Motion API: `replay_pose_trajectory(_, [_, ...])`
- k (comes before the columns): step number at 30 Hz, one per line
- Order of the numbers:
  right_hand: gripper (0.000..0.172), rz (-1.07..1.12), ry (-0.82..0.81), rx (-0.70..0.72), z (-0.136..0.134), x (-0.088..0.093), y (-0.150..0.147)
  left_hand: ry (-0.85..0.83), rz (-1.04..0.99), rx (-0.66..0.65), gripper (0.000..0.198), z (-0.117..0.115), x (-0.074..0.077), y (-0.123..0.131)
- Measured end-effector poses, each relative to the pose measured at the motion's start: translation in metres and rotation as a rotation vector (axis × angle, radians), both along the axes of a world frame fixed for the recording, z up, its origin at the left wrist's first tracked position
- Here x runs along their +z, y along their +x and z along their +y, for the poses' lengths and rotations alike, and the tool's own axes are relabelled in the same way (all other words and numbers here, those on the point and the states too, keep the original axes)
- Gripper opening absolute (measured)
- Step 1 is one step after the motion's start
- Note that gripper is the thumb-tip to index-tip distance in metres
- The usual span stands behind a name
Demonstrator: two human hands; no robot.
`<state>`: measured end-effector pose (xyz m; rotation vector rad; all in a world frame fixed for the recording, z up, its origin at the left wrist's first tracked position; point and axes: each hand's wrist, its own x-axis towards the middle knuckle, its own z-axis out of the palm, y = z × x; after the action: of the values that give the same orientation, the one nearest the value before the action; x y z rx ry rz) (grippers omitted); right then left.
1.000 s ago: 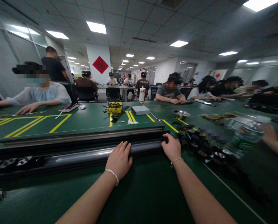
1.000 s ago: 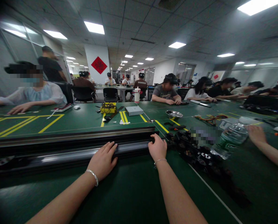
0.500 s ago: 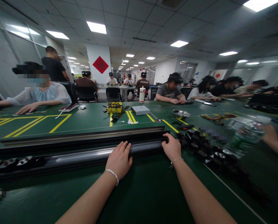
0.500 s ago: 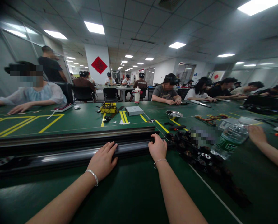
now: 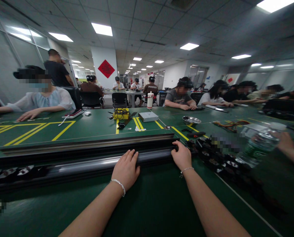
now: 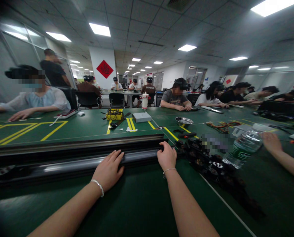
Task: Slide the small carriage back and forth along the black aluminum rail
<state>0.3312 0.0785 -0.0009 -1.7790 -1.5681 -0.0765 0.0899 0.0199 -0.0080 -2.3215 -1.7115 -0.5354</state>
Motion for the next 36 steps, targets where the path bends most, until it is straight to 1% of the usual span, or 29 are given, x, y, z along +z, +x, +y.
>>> replay_pose_trajectory(27, [0.034,0.001,-0.009,0.009,-0.0001,0.0008,0.0004,-0.016,-0.027,-0.01,0.051,-0.0004,0.0011,0.0001])
replay_pose_trajectory(36, [0.033,0.009,0.009,0.005,0.0019,-0.0027,0.002,0.003,-0.008,-0.008,0.051,-0.0013,0.0001,-0.0003])
